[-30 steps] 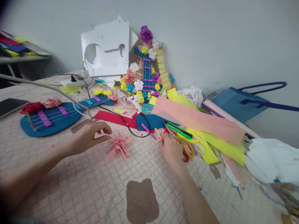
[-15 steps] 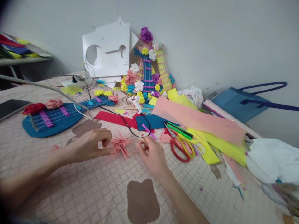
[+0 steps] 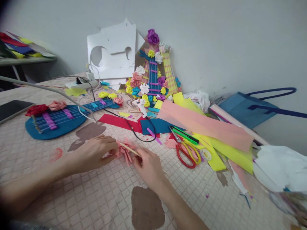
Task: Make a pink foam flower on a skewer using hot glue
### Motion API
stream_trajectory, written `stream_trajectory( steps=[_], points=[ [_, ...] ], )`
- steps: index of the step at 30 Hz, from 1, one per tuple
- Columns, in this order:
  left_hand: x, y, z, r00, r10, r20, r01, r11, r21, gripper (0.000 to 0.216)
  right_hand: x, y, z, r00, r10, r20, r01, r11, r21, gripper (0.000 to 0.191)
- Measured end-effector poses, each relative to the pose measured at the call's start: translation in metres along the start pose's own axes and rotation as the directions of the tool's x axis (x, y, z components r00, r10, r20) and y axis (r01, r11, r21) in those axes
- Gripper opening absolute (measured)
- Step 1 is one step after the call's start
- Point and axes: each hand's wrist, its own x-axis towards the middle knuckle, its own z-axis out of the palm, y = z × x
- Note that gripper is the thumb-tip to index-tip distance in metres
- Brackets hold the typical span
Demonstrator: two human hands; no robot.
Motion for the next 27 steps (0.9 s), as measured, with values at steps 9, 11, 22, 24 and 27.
stream_trajectory(
  steps=[9, 11, 22, 24, 27],
  points=[
    [0.002, -0.004, -0.002, 0.999, 0.0, -0.037, 0.001, 1.0, 0.029, 0.011, -0.003, -0.004, 0.005, 0.998, 0.012, 0.055, -0.015, 0.999, 0.043, 0.018],
    [0.002, -0.005, -0.003, 0.999, -0.009, -0.035, 0.009, 1.0, 0.024, 0.012, -0.004, -0.003, 0.004, 0.998, 0.016, 0.056, -0.018, 0.999, 0.041, 0.018],
    [-0.001, -0.002, -0.012, 0.974, 0.095, -0.207, -0.138, 0.969, -0.205, 0.009, -0.01, 0.007, -0.006, 0.972, -0.234, 0.028, 0.235, 0.97, -0.063, 0.019],
    [-0.005, 0.004, -0.011, 0.958, 0.126, -0.257, -0.192, 0.949, -0.252, 0.014, -0.011, 0.006, -0.007, 0.959, -0.281, 0.023, 0.282, 0.955, -0.092, 0.019],
    [-0.014, 0.012, -0.002, 0.936, 0.153, -0.316, -0.239, 0.938, -0.251, 0.022, -0.011, 0.003, -0.006, 0.946, -0.325, 0.004, 0.324, 0.939, -0.113, 0.022]
  ],
)
